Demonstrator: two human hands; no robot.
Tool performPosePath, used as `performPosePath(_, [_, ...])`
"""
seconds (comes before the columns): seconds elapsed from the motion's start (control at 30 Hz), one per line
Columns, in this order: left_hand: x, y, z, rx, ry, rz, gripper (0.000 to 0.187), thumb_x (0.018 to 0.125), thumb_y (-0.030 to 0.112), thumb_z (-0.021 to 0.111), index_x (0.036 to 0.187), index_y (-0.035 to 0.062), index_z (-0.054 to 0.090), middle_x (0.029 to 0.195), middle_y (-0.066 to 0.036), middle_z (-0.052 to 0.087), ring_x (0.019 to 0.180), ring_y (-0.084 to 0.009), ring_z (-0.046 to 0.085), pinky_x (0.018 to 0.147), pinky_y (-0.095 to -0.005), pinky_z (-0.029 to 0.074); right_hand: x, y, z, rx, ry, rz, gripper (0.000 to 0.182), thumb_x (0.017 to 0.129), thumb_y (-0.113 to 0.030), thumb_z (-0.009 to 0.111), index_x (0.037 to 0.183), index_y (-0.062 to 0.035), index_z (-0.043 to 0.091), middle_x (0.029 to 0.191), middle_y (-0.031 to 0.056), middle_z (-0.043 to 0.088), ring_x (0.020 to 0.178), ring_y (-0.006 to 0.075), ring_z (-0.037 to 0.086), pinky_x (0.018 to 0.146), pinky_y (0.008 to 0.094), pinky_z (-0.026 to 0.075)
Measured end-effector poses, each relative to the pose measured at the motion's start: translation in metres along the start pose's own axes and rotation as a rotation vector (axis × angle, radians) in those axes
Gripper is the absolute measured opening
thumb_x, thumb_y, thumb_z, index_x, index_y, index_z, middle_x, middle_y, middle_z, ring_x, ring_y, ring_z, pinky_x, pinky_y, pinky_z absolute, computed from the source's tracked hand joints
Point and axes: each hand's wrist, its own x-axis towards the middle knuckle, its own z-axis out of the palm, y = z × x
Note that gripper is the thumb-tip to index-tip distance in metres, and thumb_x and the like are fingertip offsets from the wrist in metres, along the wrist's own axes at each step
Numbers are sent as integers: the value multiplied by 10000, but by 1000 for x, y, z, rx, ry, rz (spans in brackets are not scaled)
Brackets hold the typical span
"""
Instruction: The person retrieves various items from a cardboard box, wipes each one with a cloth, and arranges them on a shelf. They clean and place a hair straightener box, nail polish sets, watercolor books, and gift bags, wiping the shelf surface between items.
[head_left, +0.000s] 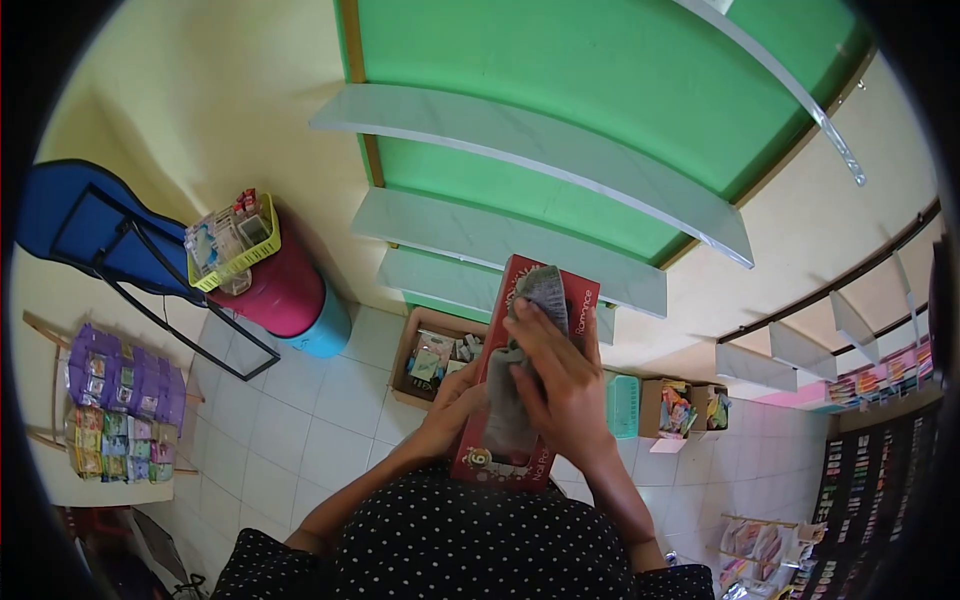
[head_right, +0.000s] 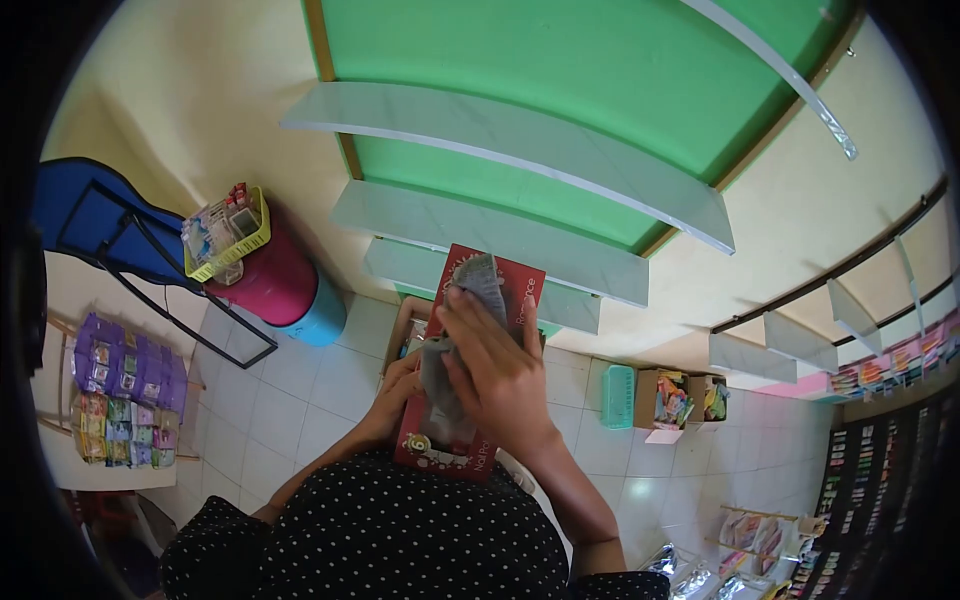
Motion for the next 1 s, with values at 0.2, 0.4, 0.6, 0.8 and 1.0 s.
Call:
performPosePath(0.2, [4, 8, -1, -106, -16, -25, 443, 808, 149, 445, 1212, 8, 330, 1091, -54, 475, 961, -99, 447, 823, -237, 349, -45, 0, 9, 254, -104, -114, 282, 751, -81, 495, 1030, -40, 511, 1139, 99, 488, 1078, 226, 453, 984, 452, 152])
performPosePath(0.4, [21, 8, 10, 145, -173, 29, 482, 818, 165, 459, 1234, 0, 279, 1154, -62, 397, 1052, -115, 357, 881, -248, 277, -67, 44, 49, 1010, 982, 923, 370, 878, -316, 290, 1079, -33, 419, 1069, 88, 484, 856, 175, 517, 644, 315, 478])
performPosePath(0.6, [40, 15, 14, 274, -257, -73, 472, 827, 186, 457, 1227, 2, 289, 1130, -64, 397, 1042, -130, 349, 881, -259, 265, -100, 47, 57, 991, 709, 1115, 360, 861, -314, 365, 995, 4, 466, 960, 81, 406, 855, 160, 452, 739, 279, 395])
performPosePath(0.8, [67, 43, 19, 559, -584, -96, 428, 836, 254, 457, 1165, 3, 350, 1002, -65, 447, 921, -127, 398, 808, -265, 325, -67, 69, -80, 227, 521, 459, 416, 662, -204, 660, 990, 5, 512, 899, 92, 552, 793, 128, 512, 707, 245, 411])
performPosePath(1.0, [83, 48, 30, 791, -914, -208, 536, 813, 398, 454, 1131, -25, 368, 981, -98, 465, 914, -150, 421, 799, -260, 330, -70, 61, -119, 639, -107, 834, 363, 622, -162, 716, 909, 12, 578, 781, 57, 600, 721, 82, 522, 663, 222, 433])
